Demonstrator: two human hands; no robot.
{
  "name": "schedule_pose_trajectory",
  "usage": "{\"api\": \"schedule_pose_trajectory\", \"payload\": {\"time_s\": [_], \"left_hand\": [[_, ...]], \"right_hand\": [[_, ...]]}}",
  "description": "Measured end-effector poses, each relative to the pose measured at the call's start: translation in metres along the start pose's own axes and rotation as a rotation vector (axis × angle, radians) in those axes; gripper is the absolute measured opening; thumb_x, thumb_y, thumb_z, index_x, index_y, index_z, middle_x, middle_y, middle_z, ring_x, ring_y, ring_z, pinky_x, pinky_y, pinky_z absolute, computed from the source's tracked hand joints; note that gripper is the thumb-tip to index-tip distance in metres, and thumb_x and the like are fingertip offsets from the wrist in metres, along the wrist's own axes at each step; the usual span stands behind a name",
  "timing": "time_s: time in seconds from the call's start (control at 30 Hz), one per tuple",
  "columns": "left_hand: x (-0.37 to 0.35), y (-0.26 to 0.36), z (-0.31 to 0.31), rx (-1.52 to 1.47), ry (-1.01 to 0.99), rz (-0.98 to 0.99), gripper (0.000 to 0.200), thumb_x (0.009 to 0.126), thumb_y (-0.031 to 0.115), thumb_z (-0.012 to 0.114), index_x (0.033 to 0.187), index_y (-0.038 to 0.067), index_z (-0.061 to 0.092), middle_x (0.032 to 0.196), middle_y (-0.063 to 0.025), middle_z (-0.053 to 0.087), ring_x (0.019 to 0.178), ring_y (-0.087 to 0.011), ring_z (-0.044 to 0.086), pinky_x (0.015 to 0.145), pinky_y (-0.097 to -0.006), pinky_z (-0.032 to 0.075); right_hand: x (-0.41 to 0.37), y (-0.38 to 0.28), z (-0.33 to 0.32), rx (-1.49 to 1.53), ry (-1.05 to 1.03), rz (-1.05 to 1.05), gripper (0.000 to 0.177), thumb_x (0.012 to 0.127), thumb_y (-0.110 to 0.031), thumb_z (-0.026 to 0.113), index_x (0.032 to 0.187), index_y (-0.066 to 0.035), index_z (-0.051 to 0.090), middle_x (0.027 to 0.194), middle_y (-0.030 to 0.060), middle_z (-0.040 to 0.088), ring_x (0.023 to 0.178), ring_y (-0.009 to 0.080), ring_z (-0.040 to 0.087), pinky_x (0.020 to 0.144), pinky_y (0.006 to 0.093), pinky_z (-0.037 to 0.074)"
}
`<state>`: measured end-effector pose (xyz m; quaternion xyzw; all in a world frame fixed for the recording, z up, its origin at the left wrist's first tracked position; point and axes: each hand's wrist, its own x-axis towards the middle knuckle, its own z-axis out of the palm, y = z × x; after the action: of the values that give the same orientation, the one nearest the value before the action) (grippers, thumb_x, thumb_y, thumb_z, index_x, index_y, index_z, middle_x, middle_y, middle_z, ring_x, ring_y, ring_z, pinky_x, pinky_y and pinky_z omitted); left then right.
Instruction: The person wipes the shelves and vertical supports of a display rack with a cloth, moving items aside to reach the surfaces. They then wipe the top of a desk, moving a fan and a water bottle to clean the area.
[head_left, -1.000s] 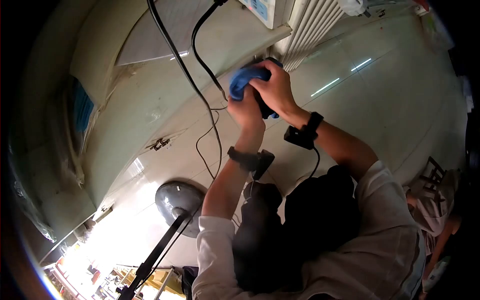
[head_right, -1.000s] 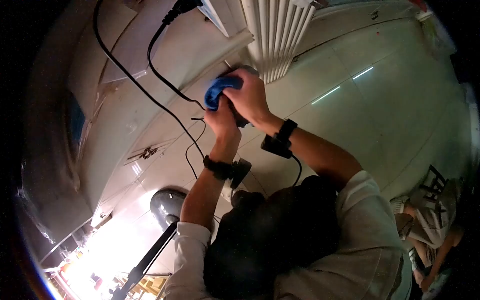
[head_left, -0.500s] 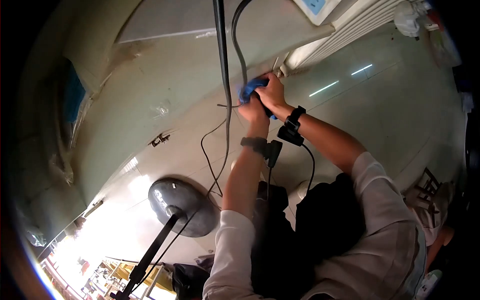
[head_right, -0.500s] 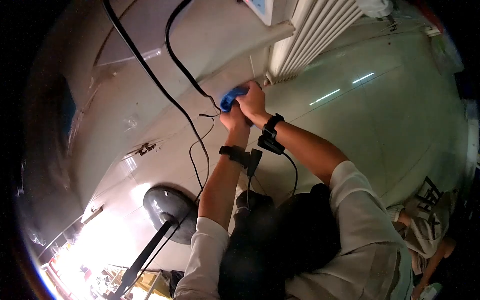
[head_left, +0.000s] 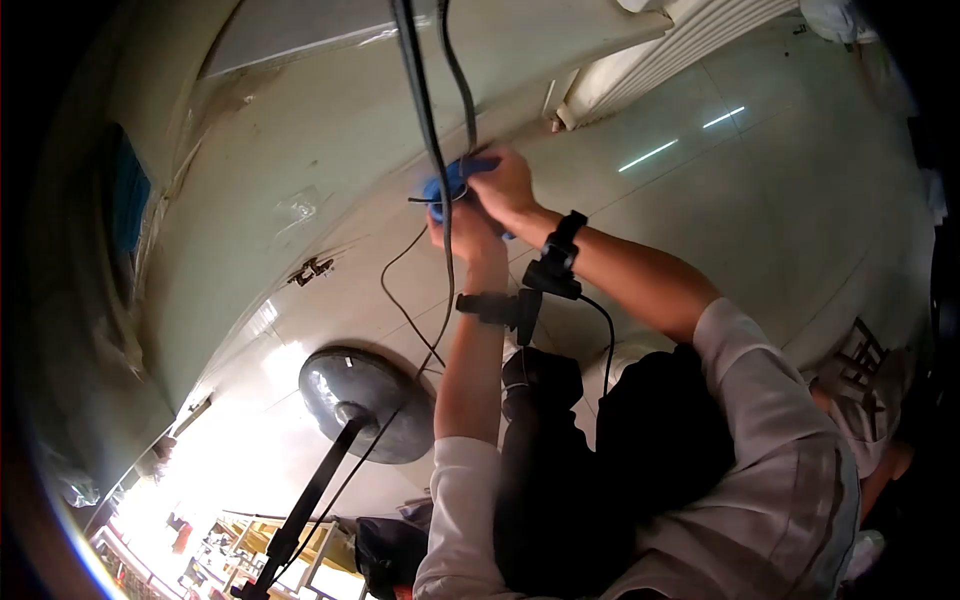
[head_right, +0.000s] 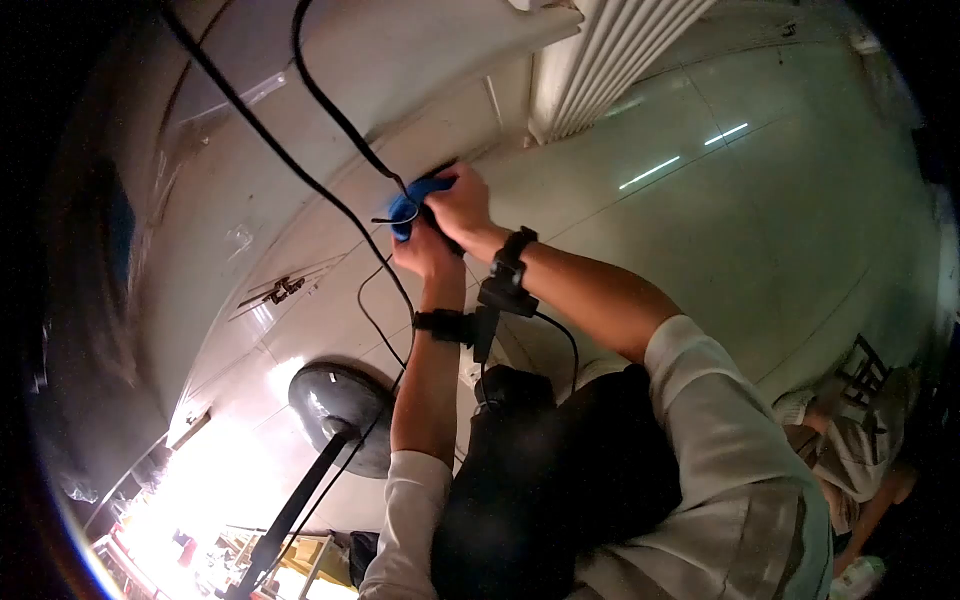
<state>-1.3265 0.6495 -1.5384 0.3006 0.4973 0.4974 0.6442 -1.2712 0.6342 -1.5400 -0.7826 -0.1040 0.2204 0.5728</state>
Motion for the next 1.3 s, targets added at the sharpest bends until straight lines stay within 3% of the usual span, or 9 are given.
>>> {"api": "schedule_pose_trajectory", "payload": {"time_s": [0.03, 0.3, 0.47, 0.7, 0.83, 0.87, 0.97, 1.1, 1.3], "left_hand": [[-0.004, -0.007, 0.007, -0.137, -0.024, -0.059, 0.016, 0.083, 0.001, 0.065, 0.098, -0.001, 0.066, 0.091, -0.0099, 0.069, 0.079, -0.0207, 0.066, 0.071, -0.0344, 0.056], [-0.016, -0.034, 0.069, 0.551, -0.266, -0.238, 0.021, 0.080, 0.013, 0.070, 0.094, -0.004, 0.068, 0.087, -0.0088, 0.070, 0.076, -0.0172, 0.065, 0.069, -0.0325, 0.053], [-0.025, -0.002, 0.057, 0.567, -0.202, -0.227, 0.022, 0.081, 0.013, 0.070, 0.096, -0.004, 0.068, 0.087, -0.0073, 0.070, 0.074, -0.0141, 0.063, 0.069, -0.0317, 0.053], [-0.046, -0.018, 0.072, 0.695, -0.546, 0.125, 0.032, 0.081, 0.017, 0.074, 0.105, -0.002, 0.066, 0.087, -0.0076, 0.069, 0.078, -0.0138, 0.062, 0.072, -0.0298, 0.050], [-0.063, -0.048, 0.109, 0.758, -0.705, -0.117, 0.053, 0.071, 0.029, 0.080, 0.109, -0.004, 0.064, 0.099, -0.0191, 0.069, 0.095, -0.0313, 0.067, 0.083, -0.0397, 0.051], [-0.067, -0.043, 0.122, 0.870, -0.704, -0.046, 0.033, 0.078, 0.020, 0.078, 0.100, -0.001, 0.067, 0.085, -0.0080, 0.069, 0.076, -0.0151, 0.062, 0.069, -0.0319, 0.051], [-0.085, -0.015, 0.135, 0.754, -0.523, -0.188, 0.032, 0.078, 0.021, 0.078, 0.095, -0.003, 0.065, 0.083, -0.0084, 0.068, 0.075, -0.0152, 0.062, 0.069, -0.0315, 0.051], [-0.117, 0.030, 0.154, 0.574, -0.513, 0.039, 0.034, 0.078, 0.022, 0.078, 0.093, -0.003, 0.061, 0.083, -0.0090, 0.066, 0.074, -0.0157, 0.061, 0.069, -0.0313, 0.051], [-0.124, 0.057, 0.167, 0.710, -0.526, 0.045, 0.036, 0.078, 0.024, 0.077, 0.094, -0.003, 0.059, 0.084, -0.0103, 0.065, 0.076, -0.0170, 0.060, 0.071, -0.0335, 0.050]], "right_hand": [[0.003, -0.001, -0.010, 0.006, 0.048, 0.015, 0.026, 0.066, -0.013, 0.072, 0.089, -0.001, 0.068, 0.086, 0.0198, 0.069, 0.085, 0.0365, 0.066, 0.078, 0.0418, 0.052], [0.041, -0.016, -0.087, 0.230, 0.303, 0.123, 0.033, 0.069, -0.005, 0.074, 0.097, 0.003, 0.061, 0.091, 0.0126, 0.066, 0.083, 0.0218, 0.063, 0.077, 0.0358, 0.053], [0.029, -0.032, -0.091, 0.061, 0.119, 0.024, 0.034, 0.075, -0.012, 0.078, 0.101, 0.001, 0.059, 0.094, 0.0079, 0.063, 0.084, 0.0148, 0.059, 0.076, 0.0288, 0.049], [0.024, -0.032, -0.140, 0.446, 0.222, 0.199, 0.028, 0.080, -0.006, 0.070, 0.104, 0.000, 0.057, 0.095, 0.0109, 0.063, 0.084, 0.0188, 0.061, 0.076, 0.0318, 0.052], [0.064, 0.009, -0.180, 0.579, 0.271, 0.395, 0.026, 0.082, -0.005, 0.067, 0.105, 0.002, 0.056, 0.099, 0.0136, 0.063, 0.087, 0.0218, 0.061, 0.079, 0.0349, 0.052], [0.074, 0.007, -0.186, 0.535, 0.226, 0.393, 0.026, 0.081, -0.005, 0.067, 0.104, 0.003, 0.057, 0.099, 0.0150, 0.063, 0.087, 0.0239, 0.062, 0.078, 0.0365, 0.052], [0.075, -0.004, -0.184, 0.388, 0.350, 0.152, 0.028, 0.078, -0.005, 0.068, 0.102, 0.004, 0.057, 0.098, 0.0161, 0.064, 0.085, 0.0240, 0.062, 0.078, 0.0368, 0.052], [0.034, -0.117, -0.219, 0.478, 0.237, -0.114, 0.031, 0.075, -0.008, 0.068, 0.100, 0.004, 0.056, 0.094, 0.0141, 0.063, 0.086, 0.0223, 0.061, 0.077, 0.0345, 0.051], [0.050, -0.091, -0.208, 0.389, 0.348, -0.180, 0.030, 0.073, -0.007, 0.067, 0.100, 0.002, 0.056, 0.092, 0.0154, 0.063, 0.084, 0.0249, 0.062, 0.076, 0.0359, 0.050]]}}
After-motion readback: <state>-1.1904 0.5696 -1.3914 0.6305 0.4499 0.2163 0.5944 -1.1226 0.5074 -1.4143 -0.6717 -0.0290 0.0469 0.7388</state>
